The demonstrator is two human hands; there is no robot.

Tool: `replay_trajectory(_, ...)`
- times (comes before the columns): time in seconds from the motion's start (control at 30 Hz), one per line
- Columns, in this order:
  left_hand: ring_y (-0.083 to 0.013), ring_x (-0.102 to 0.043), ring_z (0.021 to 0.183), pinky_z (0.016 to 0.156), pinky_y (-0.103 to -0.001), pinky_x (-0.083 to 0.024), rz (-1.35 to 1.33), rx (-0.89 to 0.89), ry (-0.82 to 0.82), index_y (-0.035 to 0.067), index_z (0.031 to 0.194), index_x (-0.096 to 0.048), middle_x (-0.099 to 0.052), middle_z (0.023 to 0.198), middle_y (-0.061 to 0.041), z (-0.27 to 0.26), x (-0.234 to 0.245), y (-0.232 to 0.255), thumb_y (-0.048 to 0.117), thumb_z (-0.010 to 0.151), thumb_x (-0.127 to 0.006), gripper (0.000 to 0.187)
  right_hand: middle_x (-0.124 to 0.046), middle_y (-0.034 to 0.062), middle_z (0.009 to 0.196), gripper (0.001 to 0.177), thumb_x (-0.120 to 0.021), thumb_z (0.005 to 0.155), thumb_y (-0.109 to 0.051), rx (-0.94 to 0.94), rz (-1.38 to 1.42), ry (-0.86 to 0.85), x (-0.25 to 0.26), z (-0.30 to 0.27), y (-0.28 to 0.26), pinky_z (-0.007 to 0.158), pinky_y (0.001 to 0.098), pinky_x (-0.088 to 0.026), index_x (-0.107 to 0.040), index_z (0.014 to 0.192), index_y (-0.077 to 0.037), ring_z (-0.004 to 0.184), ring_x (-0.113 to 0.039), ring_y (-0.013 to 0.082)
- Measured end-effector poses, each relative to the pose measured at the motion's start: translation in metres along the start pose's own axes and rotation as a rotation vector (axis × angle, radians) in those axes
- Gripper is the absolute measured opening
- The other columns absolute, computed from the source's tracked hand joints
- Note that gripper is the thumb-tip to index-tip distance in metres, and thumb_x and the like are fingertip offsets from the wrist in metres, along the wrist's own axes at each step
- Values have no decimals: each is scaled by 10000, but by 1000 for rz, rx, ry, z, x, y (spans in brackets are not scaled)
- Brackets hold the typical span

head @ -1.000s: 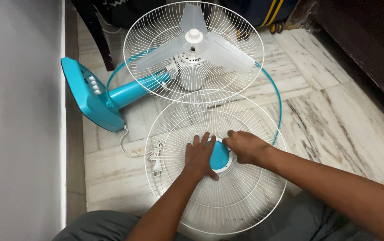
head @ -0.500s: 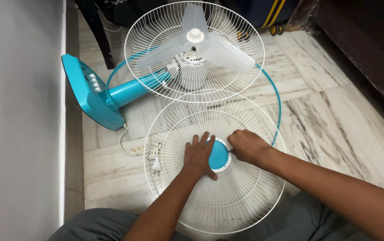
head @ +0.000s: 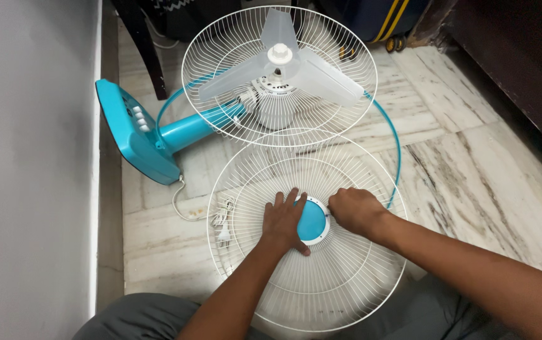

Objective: The person disassembles a standing fan by removing the front grille, fan blades, and rear grille. They use a screwdriver to loosen screws and separate components, placing them on the floor.

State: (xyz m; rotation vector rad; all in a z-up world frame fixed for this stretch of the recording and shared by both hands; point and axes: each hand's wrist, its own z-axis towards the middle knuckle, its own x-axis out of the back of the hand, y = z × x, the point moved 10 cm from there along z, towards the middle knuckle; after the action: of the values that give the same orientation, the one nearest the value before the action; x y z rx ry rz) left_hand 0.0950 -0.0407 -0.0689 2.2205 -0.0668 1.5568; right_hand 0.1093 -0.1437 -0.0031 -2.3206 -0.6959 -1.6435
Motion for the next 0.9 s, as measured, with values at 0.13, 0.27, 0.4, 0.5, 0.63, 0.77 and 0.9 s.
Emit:
replay_trajectory(0.13, -367, -249, 1489, 1116, -546, -375, 1, -6, 3, 185, 1597, -260, -227, 1662, -58, 0, 0, 0, 483, 377, -1048, 1483, -730, 186, 970, 156, -688, 858, -91, 7, 45, -33, -2, -2, 2, 815, 417, -603, -747, 994, -43, 917, -735, 340)
replay_trajectory(0.27, -367, -258, 1489, 1109, -544, -385, 4, -8, 9, 189, 1600, -260, -233, 1664, -58, 1, 0, 1, 485, 376, -1042, 1482, -706, 170, 1038, 384, -705, 734, 72, 133, 168, 93, 18, -13, -14, 821, 424, -583, -712, 1096, -56, 946, -712, 349)
replay_trajectory(0.4, -369, -267, 1492, 1108, -540, -393, 2, -3, 2, 188, 1601, -265, -241, 1665, -56, 1, 1, 0, 478, 377, -1038, 1476, -698, 164, 1044, 423, -669, 718, 120, 146, 198, 93, 23, -18, -18, 813, 424, -585, -711, 1099, -62, 948, -707, 349)
replay_trajectory(0.5, -370, -255, 1490, 1112, -543, -380, 0, -9, -3, 181, 1599, -254, -227, 1663, -58, -1, 1, 1, 472, 381, -1046, 1482, -706, 204, 972, 397, -769, 831, -196, 42, 168, 5, 16, -17, -8, 803, 441, -583, -668, 1172, -20, 922, -708, 369)
replay_trajectory(0.63, -369, -246, 1493, 1125, -548, -368, -18, -4, 10, 189, 1593, -271, -231, 1663, -50, -2, 4, 1, 457, 368, -1052, 1477, -734, 193, 904, 298, -590, 1027, -268, -42, 77, -57, 8, -15, 2, 814, 455, -595, -759, 919, -47, 888, -738, 365)
replay_trajectory(0.77, -355, -258, 1489, 1117, -543, -380, -11, 0, -1, 190, 1596, -270, -233, 1663, -47, -2, 5, 1, 452, 366, -1048, 1479, -733, 187, 906, 178, -640, 937, -172, -49, 46, -60, 6, -18, 5, 823, 446, -601, -765, 899, -51, 890, -742, 352)
replay_trajectory(0.9, -352, -264, 1487, 1125, -542, -372, -20, -4, 15, 186, 1587, -286, -248, 1658, -46, -3, 5, 1, 451, 366, -1052, 1466, -719, 149, 994, 154, -750, 782, -85, 44, 196, 65, 20, -26, -2, 839, 449, -573, -752, 935, -66, 939, -711, 344)
